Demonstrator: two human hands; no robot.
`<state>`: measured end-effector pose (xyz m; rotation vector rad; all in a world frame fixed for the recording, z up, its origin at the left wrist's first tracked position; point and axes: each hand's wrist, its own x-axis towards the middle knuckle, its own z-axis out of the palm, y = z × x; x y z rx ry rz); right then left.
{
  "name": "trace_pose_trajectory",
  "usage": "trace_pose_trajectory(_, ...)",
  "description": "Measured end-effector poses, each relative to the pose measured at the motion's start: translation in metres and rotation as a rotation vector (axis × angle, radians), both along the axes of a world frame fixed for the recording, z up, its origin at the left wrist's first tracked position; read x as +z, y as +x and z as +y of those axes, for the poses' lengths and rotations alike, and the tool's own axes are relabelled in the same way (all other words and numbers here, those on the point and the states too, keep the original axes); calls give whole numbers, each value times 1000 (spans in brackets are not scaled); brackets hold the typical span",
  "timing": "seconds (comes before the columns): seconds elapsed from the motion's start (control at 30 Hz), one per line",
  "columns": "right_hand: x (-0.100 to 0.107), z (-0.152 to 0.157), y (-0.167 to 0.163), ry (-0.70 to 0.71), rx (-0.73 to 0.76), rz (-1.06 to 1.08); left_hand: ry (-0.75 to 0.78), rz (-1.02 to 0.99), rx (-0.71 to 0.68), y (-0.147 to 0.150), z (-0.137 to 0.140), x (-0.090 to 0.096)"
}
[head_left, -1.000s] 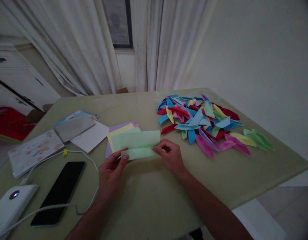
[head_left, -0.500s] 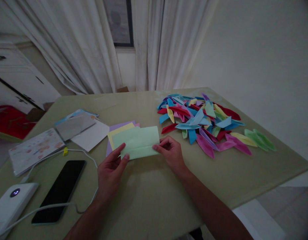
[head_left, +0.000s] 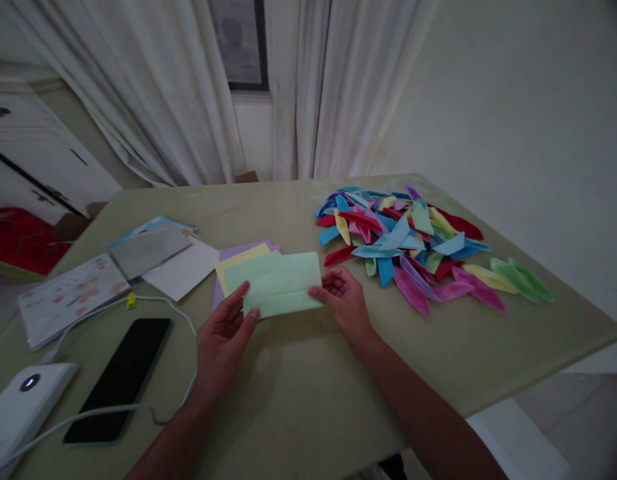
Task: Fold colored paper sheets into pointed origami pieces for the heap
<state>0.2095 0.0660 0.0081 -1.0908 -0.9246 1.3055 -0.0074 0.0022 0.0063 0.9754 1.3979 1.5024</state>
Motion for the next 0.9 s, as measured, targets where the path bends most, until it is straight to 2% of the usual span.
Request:
trace_pose_trajectory(0.2, -1, 1, -1, 0, -18, 2, 58, 35, 24, -2, 0, -6)
trace_pose_trajectory(0.4, -2, 0, 0, 24, -34, -22, -37, 241, -11, -5, 0, -4)
trace_pose_trajectory(0.5, -4, 1, 1, 34, -35, -47, -64, 267, -7, -3, 1, 0)
trace_pose_trajectory(0.67, -4, 3, 4, 53, -63, -122, -91, 93, 5, -3, 5, 1)
trace_pose_trajectory(0.77, -1, 3, 6, 73, -56, -150, -182, -47, -41, -5, 8, 0)
trace_pose_trajectory(0.9, 1, 4, 10, 102, -55, -189, -300, -56, -59, -7, 10, -3)
